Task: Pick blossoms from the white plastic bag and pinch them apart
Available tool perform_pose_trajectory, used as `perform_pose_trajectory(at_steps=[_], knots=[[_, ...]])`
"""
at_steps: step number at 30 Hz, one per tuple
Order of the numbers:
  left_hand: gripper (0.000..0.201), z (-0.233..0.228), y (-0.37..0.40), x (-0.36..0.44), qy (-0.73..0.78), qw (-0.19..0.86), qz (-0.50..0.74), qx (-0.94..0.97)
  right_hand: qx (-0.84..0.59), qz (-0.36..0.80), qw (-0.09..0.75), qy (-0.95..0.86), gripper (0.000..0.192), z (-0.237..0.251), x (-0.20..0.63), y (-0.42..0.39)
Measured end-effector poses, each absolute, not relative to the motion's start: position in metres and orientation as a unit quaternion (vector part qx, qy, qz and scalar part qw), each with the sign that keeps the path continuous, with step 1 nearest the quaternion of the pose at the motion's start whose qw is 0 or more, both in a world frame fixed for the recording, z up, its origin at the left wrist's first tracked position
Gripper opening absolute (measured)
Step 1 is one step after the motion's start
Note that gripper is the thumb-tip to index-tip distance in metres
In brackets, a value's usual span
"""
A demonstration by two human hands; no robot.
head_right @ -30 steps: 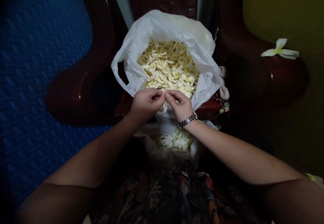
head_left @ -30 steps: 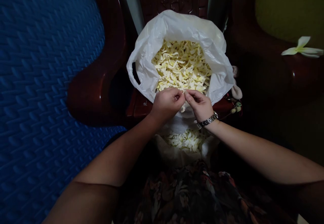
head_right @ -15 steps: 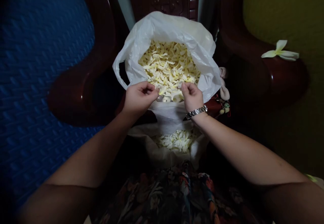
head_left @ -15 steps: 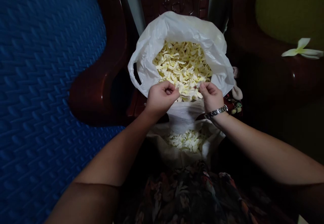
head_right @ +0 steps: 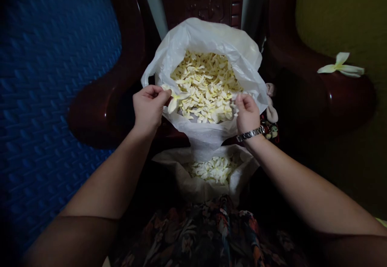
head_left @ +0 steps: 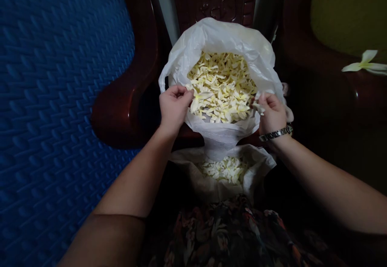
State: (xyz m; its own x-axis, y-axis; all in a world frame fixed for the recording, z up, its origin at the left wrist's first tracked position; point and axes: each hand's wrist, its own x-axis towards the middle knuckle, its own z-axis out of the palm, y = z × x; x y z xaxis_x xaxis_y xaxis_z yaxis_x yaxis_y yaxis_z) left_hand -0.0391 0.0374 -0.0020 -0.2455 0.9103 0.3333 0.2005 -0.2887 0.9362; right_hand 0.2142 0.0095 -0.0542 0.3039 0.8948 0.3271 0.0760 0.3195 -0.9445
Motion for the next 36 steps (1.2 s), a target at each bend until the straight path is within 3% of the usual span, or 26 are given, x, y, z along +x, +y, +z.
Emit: perform_pose_trajectory(at_steps=[2,6,8,15,17,21,36], knots=[[0.016,-0.004,0.039,-0.041,0.502,0.323,0.591,0.542,-0.479,0.386,0.549,-0.565,0.039,-0.048,0.211,0.001],[0.016,-0.004,0.034,-0.038,0.487,0.377,0.555,0.56,-0.4,0.468,0.283,-0.735,0.025,-0.054,0.193,-0.024],[0.016,-0.002,0.03,-0.036,0.483,0.407,0.518,0.577,-0.393,0.478,0.244,-0.747,0.019,-0.06,0.187,-0.03],[0.017,0.003,0.014,-0.022,0.463,0.5,0.41,0.606,-0.475,0.426,0.535,-0.554,0.045,-0.039,0.181,-0.023],[0.015,0.002,0.009,-0.014,0.455,0.541,0.378,0.598,-0.454,0.478,0.54,-0.523,0.055,-0.037,0.176,-0.022],[0.009,-0.001,0.0,0.0,0.435,0.599,0.356,0.57,-0.435,0.56,0.524,-0.472,0.049,-0.043,0.169,-0.021],[0.006,0.0,-0.004,-0.001,0.41,0.623,0.355,0.563,-0.438,0.577,0.551,-0.414,0.04,-0.039,0.168,-0.024]])
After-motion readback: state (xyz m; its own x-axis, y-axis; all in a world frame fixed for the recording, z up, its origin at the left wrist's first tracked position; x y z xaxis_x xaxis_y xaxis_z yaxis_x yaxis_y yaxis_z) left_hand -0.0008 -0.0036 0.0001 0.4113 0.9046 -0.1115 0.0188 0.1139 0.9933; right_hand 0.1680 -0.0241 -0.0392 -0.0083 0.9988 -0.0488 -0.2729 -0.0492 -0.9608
